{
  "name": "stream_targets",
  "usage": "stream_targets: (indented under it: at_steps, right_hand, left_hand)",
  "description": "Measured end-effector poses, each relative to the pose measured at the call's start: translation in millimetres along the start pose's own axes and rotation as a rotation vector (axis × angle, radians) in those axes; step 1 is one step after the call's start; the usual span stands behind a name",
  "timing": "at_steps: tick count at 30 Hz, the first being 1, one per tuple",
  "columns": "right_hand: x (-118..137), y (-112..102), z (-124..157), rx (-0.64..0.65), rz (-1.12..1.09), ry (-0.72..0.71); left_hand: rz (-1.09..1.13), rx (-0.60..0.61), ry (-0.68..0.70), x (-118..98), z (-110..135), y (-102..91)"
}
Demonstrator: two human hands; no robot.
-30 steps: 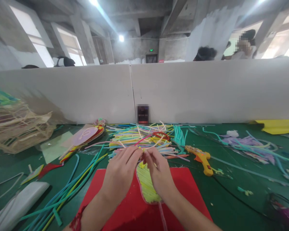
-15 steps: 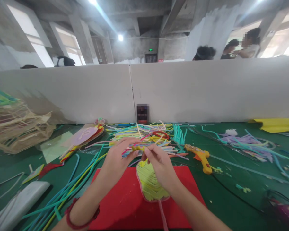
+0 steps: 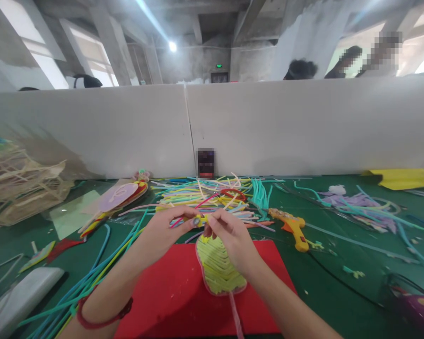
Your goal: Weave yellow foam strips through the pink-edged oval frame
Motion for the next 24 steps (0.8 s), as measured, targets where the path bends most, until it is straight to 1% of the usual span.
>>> stream_targets:
  at_steps: [4,8,10,12,16,18,20,24]
  right_hand:
    - [-5.4,-0.8,-1.2,0.015,-0.065,0.026]
    - [-10.8,-1.8,-1.9,0.045,-0.157,0.047]
    - [-11.8,-2.8,-1.8,0.064,-0.163,0.054]
    - [-11.3,-3.4,-1.8,0.09,-0.14,0.057]
    - [-8.3,-1.6,-3.0,0.154,-0.058,0.061]
    - [-7.1,-1.0,-4.0,0.165,-0.022,0.058]
    - [-6.1,-2.5,-4.8,0.14,0.004,0.047]
    - [-3.8,-8.8,-3.8,0.041,0.031,0.019]
  left_hand:
    - [0.058,0.023,-0.011,4.4,-1.5,3.7]
    - [0.191,0.044,-0.03,10.2,-3.9,11.3]
    - [0.248,0.054,-0.028,10.3,-4.6,14.0]
    - [0.243,0.046,-0.018,8.4,-4.7,13.7]
    - [0.065,-0.015,0.026,1.3,-2.9,7.2]
    - [-0.037,-0.056,0.065,-3.7,-1.4,4.5]
    - [-0.137,-0.111,0.122,-10.0,0.6,2.5]
    - [-0.344,-0.275,0.29,-27.8,8.3,-1.5]
Point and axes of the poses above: each hand's wrist, its own z-axis away from the middle knuckle, its own y-axis out of the palm, x = y × z, the point moved 7 cm from there along -z, towards the middle knuckle, and after that the axes turned 1 degree about y, right-handed, at the moved point
